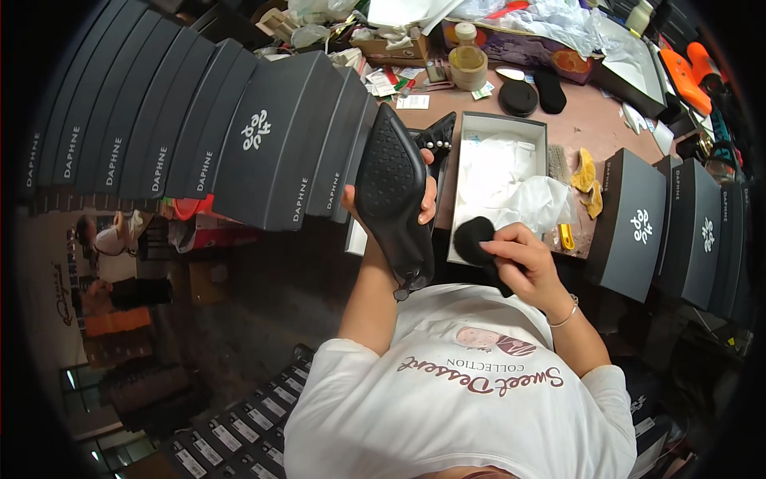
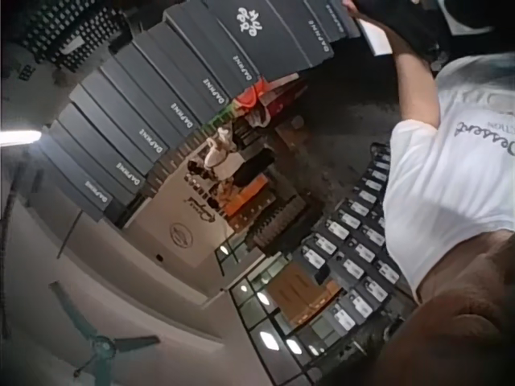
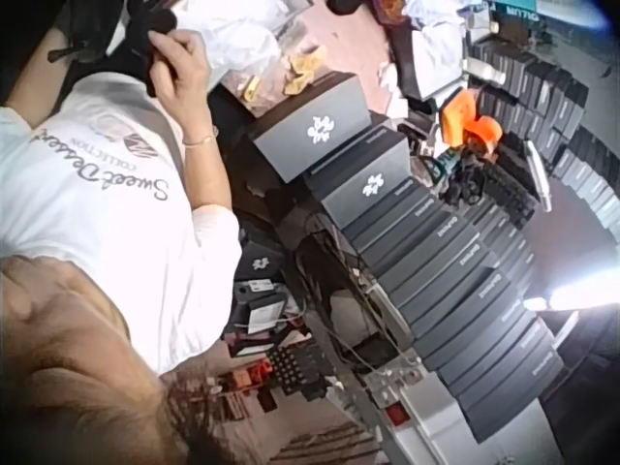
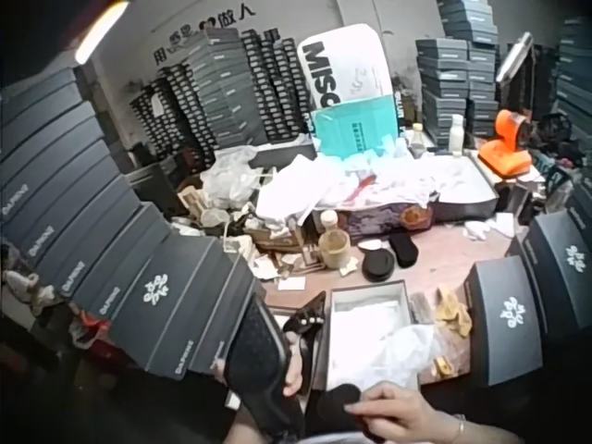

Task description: Inspecting, cleaning, and packaging high-heeled shoes into boxes at a manufacturing station.

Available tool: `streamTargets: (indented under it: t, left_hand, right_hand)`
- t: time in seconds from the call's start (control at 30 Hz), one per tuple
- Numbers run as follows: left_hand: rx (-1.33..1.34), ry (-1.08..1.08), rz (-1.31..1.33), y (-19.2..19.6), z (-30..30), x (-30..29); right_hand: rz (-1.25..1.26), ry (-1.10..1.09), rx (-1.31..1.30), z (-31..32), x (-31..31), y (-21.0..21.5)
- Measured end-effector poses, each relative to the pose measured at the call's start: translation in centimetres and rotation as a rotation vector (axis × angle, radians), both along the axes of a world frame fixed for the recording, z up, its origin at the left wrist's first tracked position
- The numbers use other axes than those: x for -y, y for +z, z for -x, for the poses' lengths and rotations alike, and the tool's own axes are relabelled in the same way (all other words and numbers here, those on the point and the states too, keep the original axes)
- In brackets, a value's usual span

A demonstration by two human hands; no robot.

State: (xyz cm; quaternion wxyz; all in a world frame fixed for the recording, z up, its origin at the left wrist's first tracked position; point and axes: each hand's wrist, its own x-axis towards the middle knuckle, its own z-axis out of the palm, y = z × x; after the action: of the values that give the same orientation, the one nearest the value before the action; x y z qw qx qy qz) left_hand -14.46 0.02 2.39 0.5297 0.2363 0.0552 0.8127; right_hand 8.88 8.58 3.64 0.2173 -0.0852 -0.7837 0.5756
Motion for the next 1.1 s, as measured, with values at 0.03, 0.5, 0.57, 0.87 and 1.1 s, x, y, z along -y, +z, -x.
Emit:
streamTargets:
  t: [0.03, 0.5, 0.57, 0.87, 1.1]
  left_hand:
    - [-0.016, -0.036, -0.033, 0.1, 0.1, -0.4]
    - [-0.837, 0.519, 0.771, 1.7, -2.0, -1.0]
    - [-0.928, 0.346, 0.706, 1.8, -3.9, -1.8]
    - [-0.55, 0.031, 0.89, -1.5, -3.7, 3.3]
    - [0.203, -0.659, 0.596, -4.2, -6.7, 6.0]
  right_hand:
    - [-0.046, 0.02, -0.068, 0.7, 0.5, 0.5]
    - [0.038, -0.29, 0.069, 3.3, -1.7, 0.6]
    - [0.058, -0.323, 0.037, 4.8, -1.7, -2.6]
    - [0.974, -0.383, -0.088, 4.6, -3.0, -2.4]
    - [0.565, -0.034, 0.027, 6.1, -4.1, 0.6]
